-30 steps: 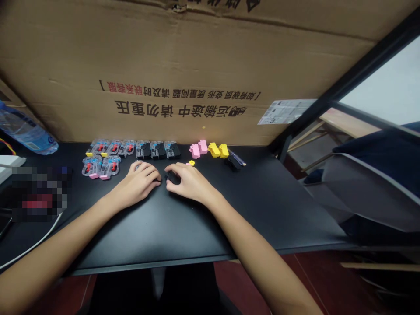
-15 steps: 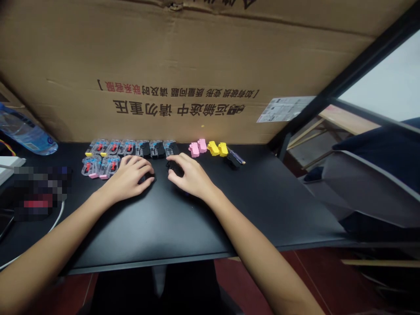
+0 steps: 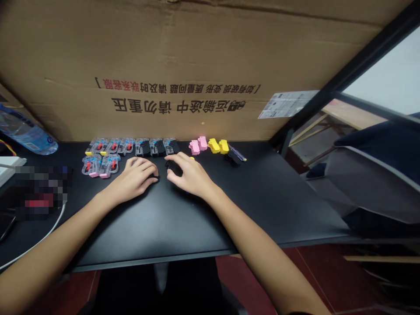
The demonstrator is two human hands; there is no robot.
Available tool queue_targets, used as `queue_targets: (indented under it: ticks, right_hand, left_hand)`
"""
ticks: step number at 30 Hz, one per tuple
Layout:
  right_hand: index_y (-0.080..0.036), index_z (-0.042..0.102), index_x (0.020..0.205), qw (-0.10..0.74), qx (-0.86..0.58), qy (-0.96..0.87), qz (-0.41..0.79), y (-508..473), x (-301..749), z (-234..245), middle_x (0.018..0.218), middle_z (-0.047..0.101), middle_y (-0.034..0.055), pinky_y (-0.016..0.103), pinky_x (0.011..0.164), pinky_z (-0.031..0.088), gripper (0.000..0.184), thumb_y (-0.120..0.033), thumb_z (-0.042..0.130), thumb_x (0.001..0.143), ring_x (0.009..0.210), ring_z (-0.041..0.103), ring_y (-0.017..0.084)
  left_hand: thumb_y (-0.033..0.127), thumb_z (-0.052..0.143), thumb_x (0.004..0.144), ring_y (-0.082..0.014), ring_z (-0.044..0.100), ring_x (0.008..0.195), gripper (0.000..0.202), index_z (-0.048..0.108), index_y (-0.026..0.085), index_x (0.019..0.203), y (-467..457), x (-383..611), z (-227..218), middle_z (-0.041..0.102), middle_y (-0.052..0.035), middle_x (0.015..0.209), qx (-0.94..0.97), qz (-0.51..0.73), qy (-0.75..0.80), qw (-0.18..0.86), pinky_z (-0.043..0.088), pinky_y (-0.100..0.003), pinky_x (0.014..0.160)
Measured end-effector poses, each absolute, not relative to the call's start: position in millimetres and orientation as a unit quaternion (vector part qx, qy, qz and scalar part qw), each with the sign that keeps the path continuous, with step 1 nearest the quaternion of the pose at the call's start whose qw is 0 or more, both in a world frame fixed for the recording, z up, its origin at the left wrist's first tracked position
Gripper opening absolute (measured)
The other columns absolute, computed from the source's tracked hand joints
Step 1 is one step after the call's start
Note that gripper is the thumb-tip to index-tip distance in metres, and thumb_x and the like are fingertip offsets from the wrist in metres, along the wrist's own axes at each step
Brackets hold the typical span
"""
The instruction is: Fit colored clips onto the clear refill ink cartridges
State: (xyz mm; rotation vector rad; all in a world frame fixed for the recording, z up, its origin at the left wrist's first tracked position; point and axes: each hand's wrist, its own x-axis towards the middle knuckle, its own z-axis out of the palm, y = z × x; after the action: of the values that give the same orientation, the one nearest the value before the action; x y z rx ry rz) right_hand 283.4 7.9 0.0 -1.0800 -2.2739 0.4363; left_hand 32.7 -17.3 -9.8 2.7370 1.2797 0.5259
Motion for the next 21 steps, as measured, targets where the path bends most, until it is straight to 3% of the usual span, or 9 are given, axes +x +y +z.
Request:
queue_targets:
  ticks: [3, 8, 13, 21]
  right_hand:
    - [-0.022, 0.07, 0.133, 0.309, -0.39, -0.852, 0.161, 9.0, 282.9, -2.3, 0.117, 0.074, 0.0102, 0.04, 0.088, 0.059, 0.037, -0.027, 0.065, 0.096, 0.098, 0.071, 0.025]
    - [-0.022, 0.069, 0.133, 0.38, -0.353, -0.841, 0.154, 7.6, 280.4, -0.9, 0.106, 0.07, 0.0079, 0.039, 0.082, 0.06, 0.035, -0.028, 0.065, 0.099, 0.089, 0.068, 0.022]
    - [-0.024, 0.066, 0.137, 0.422, -0.313, -0.835, 0.167, 0.4, 276.1, 1.9, 0.112, 0.068, 0.0084, 0.037, 0.079, 0.064, 0.035, -0.027, 0.063, 0.102, 0.089, 0.067, 0.02]
    - [-0.026, 0.066, 0.141, 0.411, -0.314, -0.839, 0.171, -2.3, 272.1, -2.1, 0.118, 0.068, 0.0091, 0.04, 0.087, 0.067, 0.037, -0.031, 0.066, 0.104, 0.096, 0.069, 0.021]
  left_hand:
    - [0.025, 0.06, 0.106, -0.0277, 0.065, 0.111, 0.01, 0.068, 0.021, 0.1, -19.1, 36.9, -7.4, 0.077, -0.0062, 0.104, 0.876, 0.217, 0.423, 0.082, 0.042, -0.048, 0.105]
    - [0.04, 0.068, 0.099, -0.0186, 0.071, 0.076, 0.021, 0.074, 0.02, 0.1, -21.6, 50.0, -5.4, 0.078, -0.0031, 0.084, 0.703, 0.419, 0.474, 0.326, 0.053, -0.032, 0.074]
    - [0.048, 0.081, 0.085, -0.0188, 0.075, 0.07, 0.034, 0.077, 0.016, 0.095, -20.2, 57.2, -7.8, 0.079, -0.0052, 0.077, 0.582, 0.479, 0.463, 0.466, 0.06, -0.03, 0.07]
    - [0.048, 0.086, 0.079, -0.0206, 0.08, 0.076, 0.038, 0.08, 0.015, 0.096, -19.7, 59.3, -10.6, 0.082, -0.0077, 0.082, 0.555, 0.48, 0.454, 0.505, 0.063, -0.03, 0.073]
